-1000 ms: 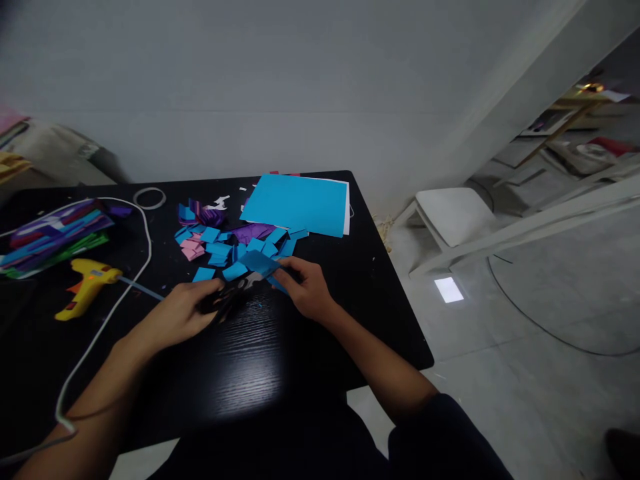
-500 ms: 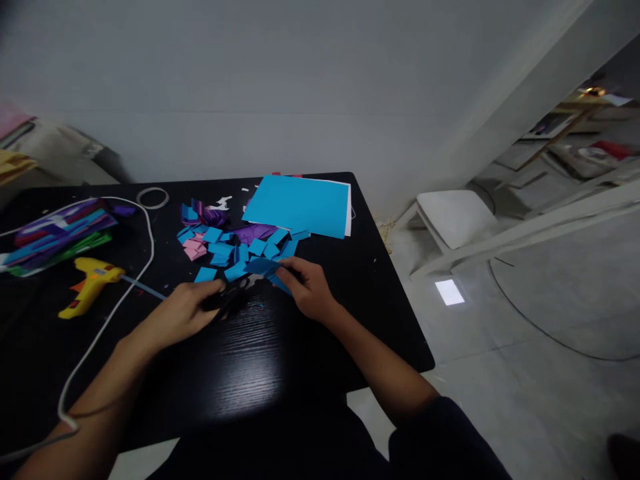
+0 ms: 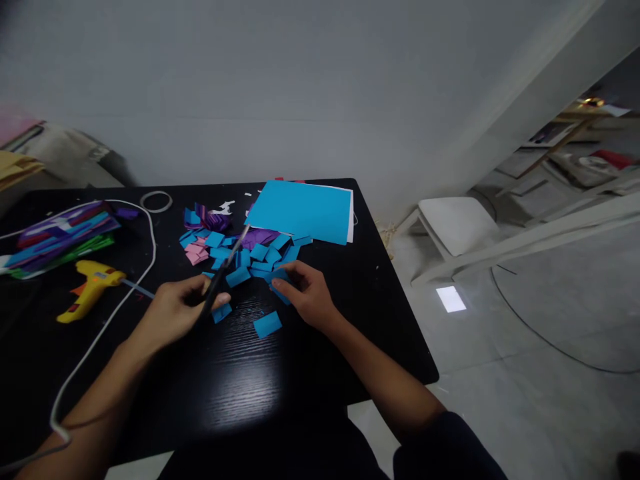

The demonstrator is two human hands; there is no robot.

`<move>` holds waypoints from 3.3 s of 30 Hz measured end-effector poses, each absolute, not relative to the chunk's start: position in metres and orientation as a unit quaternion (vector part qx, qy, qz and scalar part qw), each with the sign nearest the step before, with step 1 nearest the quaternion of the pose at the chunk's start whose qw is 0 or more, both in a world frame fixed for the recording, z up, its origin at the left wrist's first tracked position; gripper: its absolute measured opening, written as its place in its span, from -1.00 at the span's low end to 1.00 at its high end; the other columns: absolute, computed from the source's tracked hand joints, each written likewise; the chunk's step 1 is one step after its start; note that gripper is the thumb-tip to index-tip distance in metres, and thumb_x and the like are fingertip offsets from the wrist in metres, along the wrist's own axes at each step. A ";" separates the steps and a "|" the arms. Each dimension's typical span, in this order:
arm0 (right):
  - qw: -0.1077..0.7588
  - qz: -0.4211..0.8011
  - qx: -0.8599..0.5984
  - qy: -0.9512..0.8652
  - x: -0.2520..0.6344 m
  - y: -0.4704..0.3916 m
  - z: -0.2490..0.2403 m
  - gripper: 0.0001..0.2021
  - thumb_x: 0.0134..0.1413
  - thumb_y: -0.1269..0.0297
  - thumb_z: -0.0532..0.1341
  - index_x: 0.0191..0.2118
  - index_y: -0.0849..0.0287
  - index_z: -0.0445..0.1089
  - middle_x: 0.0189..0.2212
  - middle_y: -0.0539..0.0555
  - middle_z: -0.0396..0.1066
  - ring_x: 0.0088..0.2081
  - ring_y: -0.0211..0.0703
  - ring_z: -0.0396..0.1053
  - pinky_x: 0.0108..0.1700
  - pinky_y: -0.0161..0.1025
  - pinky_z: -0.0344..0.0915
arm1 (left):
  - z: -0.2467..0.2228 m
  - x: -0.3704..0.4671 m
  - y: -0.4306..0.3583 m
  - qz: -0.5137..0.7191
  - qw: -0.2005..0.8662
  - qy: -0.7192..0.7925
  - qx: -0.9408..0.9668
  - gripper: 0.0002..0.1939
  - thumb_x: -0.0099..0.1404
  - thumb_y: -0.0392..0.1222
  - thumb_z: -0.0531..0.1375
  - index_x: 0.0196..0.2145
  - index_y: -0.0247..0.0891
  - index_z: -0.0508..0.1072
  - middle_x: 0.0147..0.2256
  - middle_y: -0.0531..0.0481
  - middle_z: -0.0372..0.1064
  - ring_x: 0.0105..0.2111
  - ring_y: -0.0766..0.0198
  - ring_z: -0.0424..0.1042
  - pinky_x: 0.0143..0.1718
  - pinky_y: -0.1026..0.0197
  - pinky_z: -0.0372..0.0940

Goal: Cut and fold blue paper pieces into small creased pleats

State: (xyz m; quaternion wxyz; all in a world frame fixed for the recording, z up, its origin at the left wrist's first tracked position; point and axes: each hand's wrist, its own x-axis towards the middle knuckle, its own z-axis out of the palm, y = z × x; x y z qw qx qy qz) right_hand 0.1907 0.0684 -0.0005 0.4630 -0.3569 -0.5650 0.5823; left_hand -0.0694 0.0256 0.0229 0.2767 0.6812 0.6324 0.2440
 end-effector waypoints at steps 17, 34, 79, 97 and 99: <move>0.457 0.588 -0.378 -0.550 0.195 0.073 0.003 -0.72 0.14 0.00 0.39 -0.29 0.14 0.58 -0.37 0.04 0.53 -0.33 -0.16 0.47 -0.24 -0.22 0.45 | 0.030 -0.060 0.020 0.150 0.261 0.546 0.781 -0.76 0.35 -0.03 0.16 -0.41 -0.18 0.29 -0.50 0.08 0.34 -0.51 0.25 0.36 -0.44 0.25 0.17; 0.454 0.526 -0.390 -0.604 0.198 0.073 0.001 -0.74 0.21 0.02 0.34 -0.20 0.10 0.59 -0.29 0.07 0.56 -0.26 -0.11 0.49 -0.18 -0.16 0.41 | 0.026 -0.063 0.021 0.095 0.218 0.561 0.793 -0.83 0.26 -0.08 0.15 -0.44 -0.16 0.29 -0.50 0.04 0.39 -0.52 0.18 0.38 -0.44 0.20 0.12; 0.455 0.513 -0.396 -0.610 0.198 0.074 0.002 -0.78 0.22 0.07 0.34 -0.20 0.10 0.61 -0.32 0.04 0.57 -0.29 -0.13 0.48 -0.21 -0.18 0.40 | 0.022 -0.065 0.024 0.072 0.250 0.559 0.787 -0.70 0.37 0.02 0.06 -0.44 -0.19 0.32 -0.51 0.00 0.38 -0.51 0.19 0.41 -0.42 0.21 0.16; 0.466 0.545 -0.421 -0.555 0.194 0.074 0.000 -0.77 0.02 0.19 0.45 -0.21 0.10 0.51 -0.30 0.02 0.53 -0.24 -0.12 0.48 -0.15 -0.17 0.44 | 0.027 -0.063 0.023 0.178 0.266 0.637 0.701 -0.50 0.30 0.26 0.16 -0.54 -0.23 0.37 -0.61 0.12 0.20 -0.58 0.33 0.18 -0.51 0.27 0.05; 0.469 0.550 -0.417 -0.551 0.193 0.075 -0.002 -0.73 0.01 0.20 0.46 -0.16 0.08 0.51 -0.21 0.03 0.53 -0.17 -0.11 0.49 -0.10 -0.17 0.44 | 0.026 -0.064 0.023 0.177 0.264 0.654 0.687 -0.49 0.27 0.28 0.18 -0.54 -0.23 0.38 -0.61 0.12 0.20 -0.57 0.32 0.18 -0.51 0.27 0.04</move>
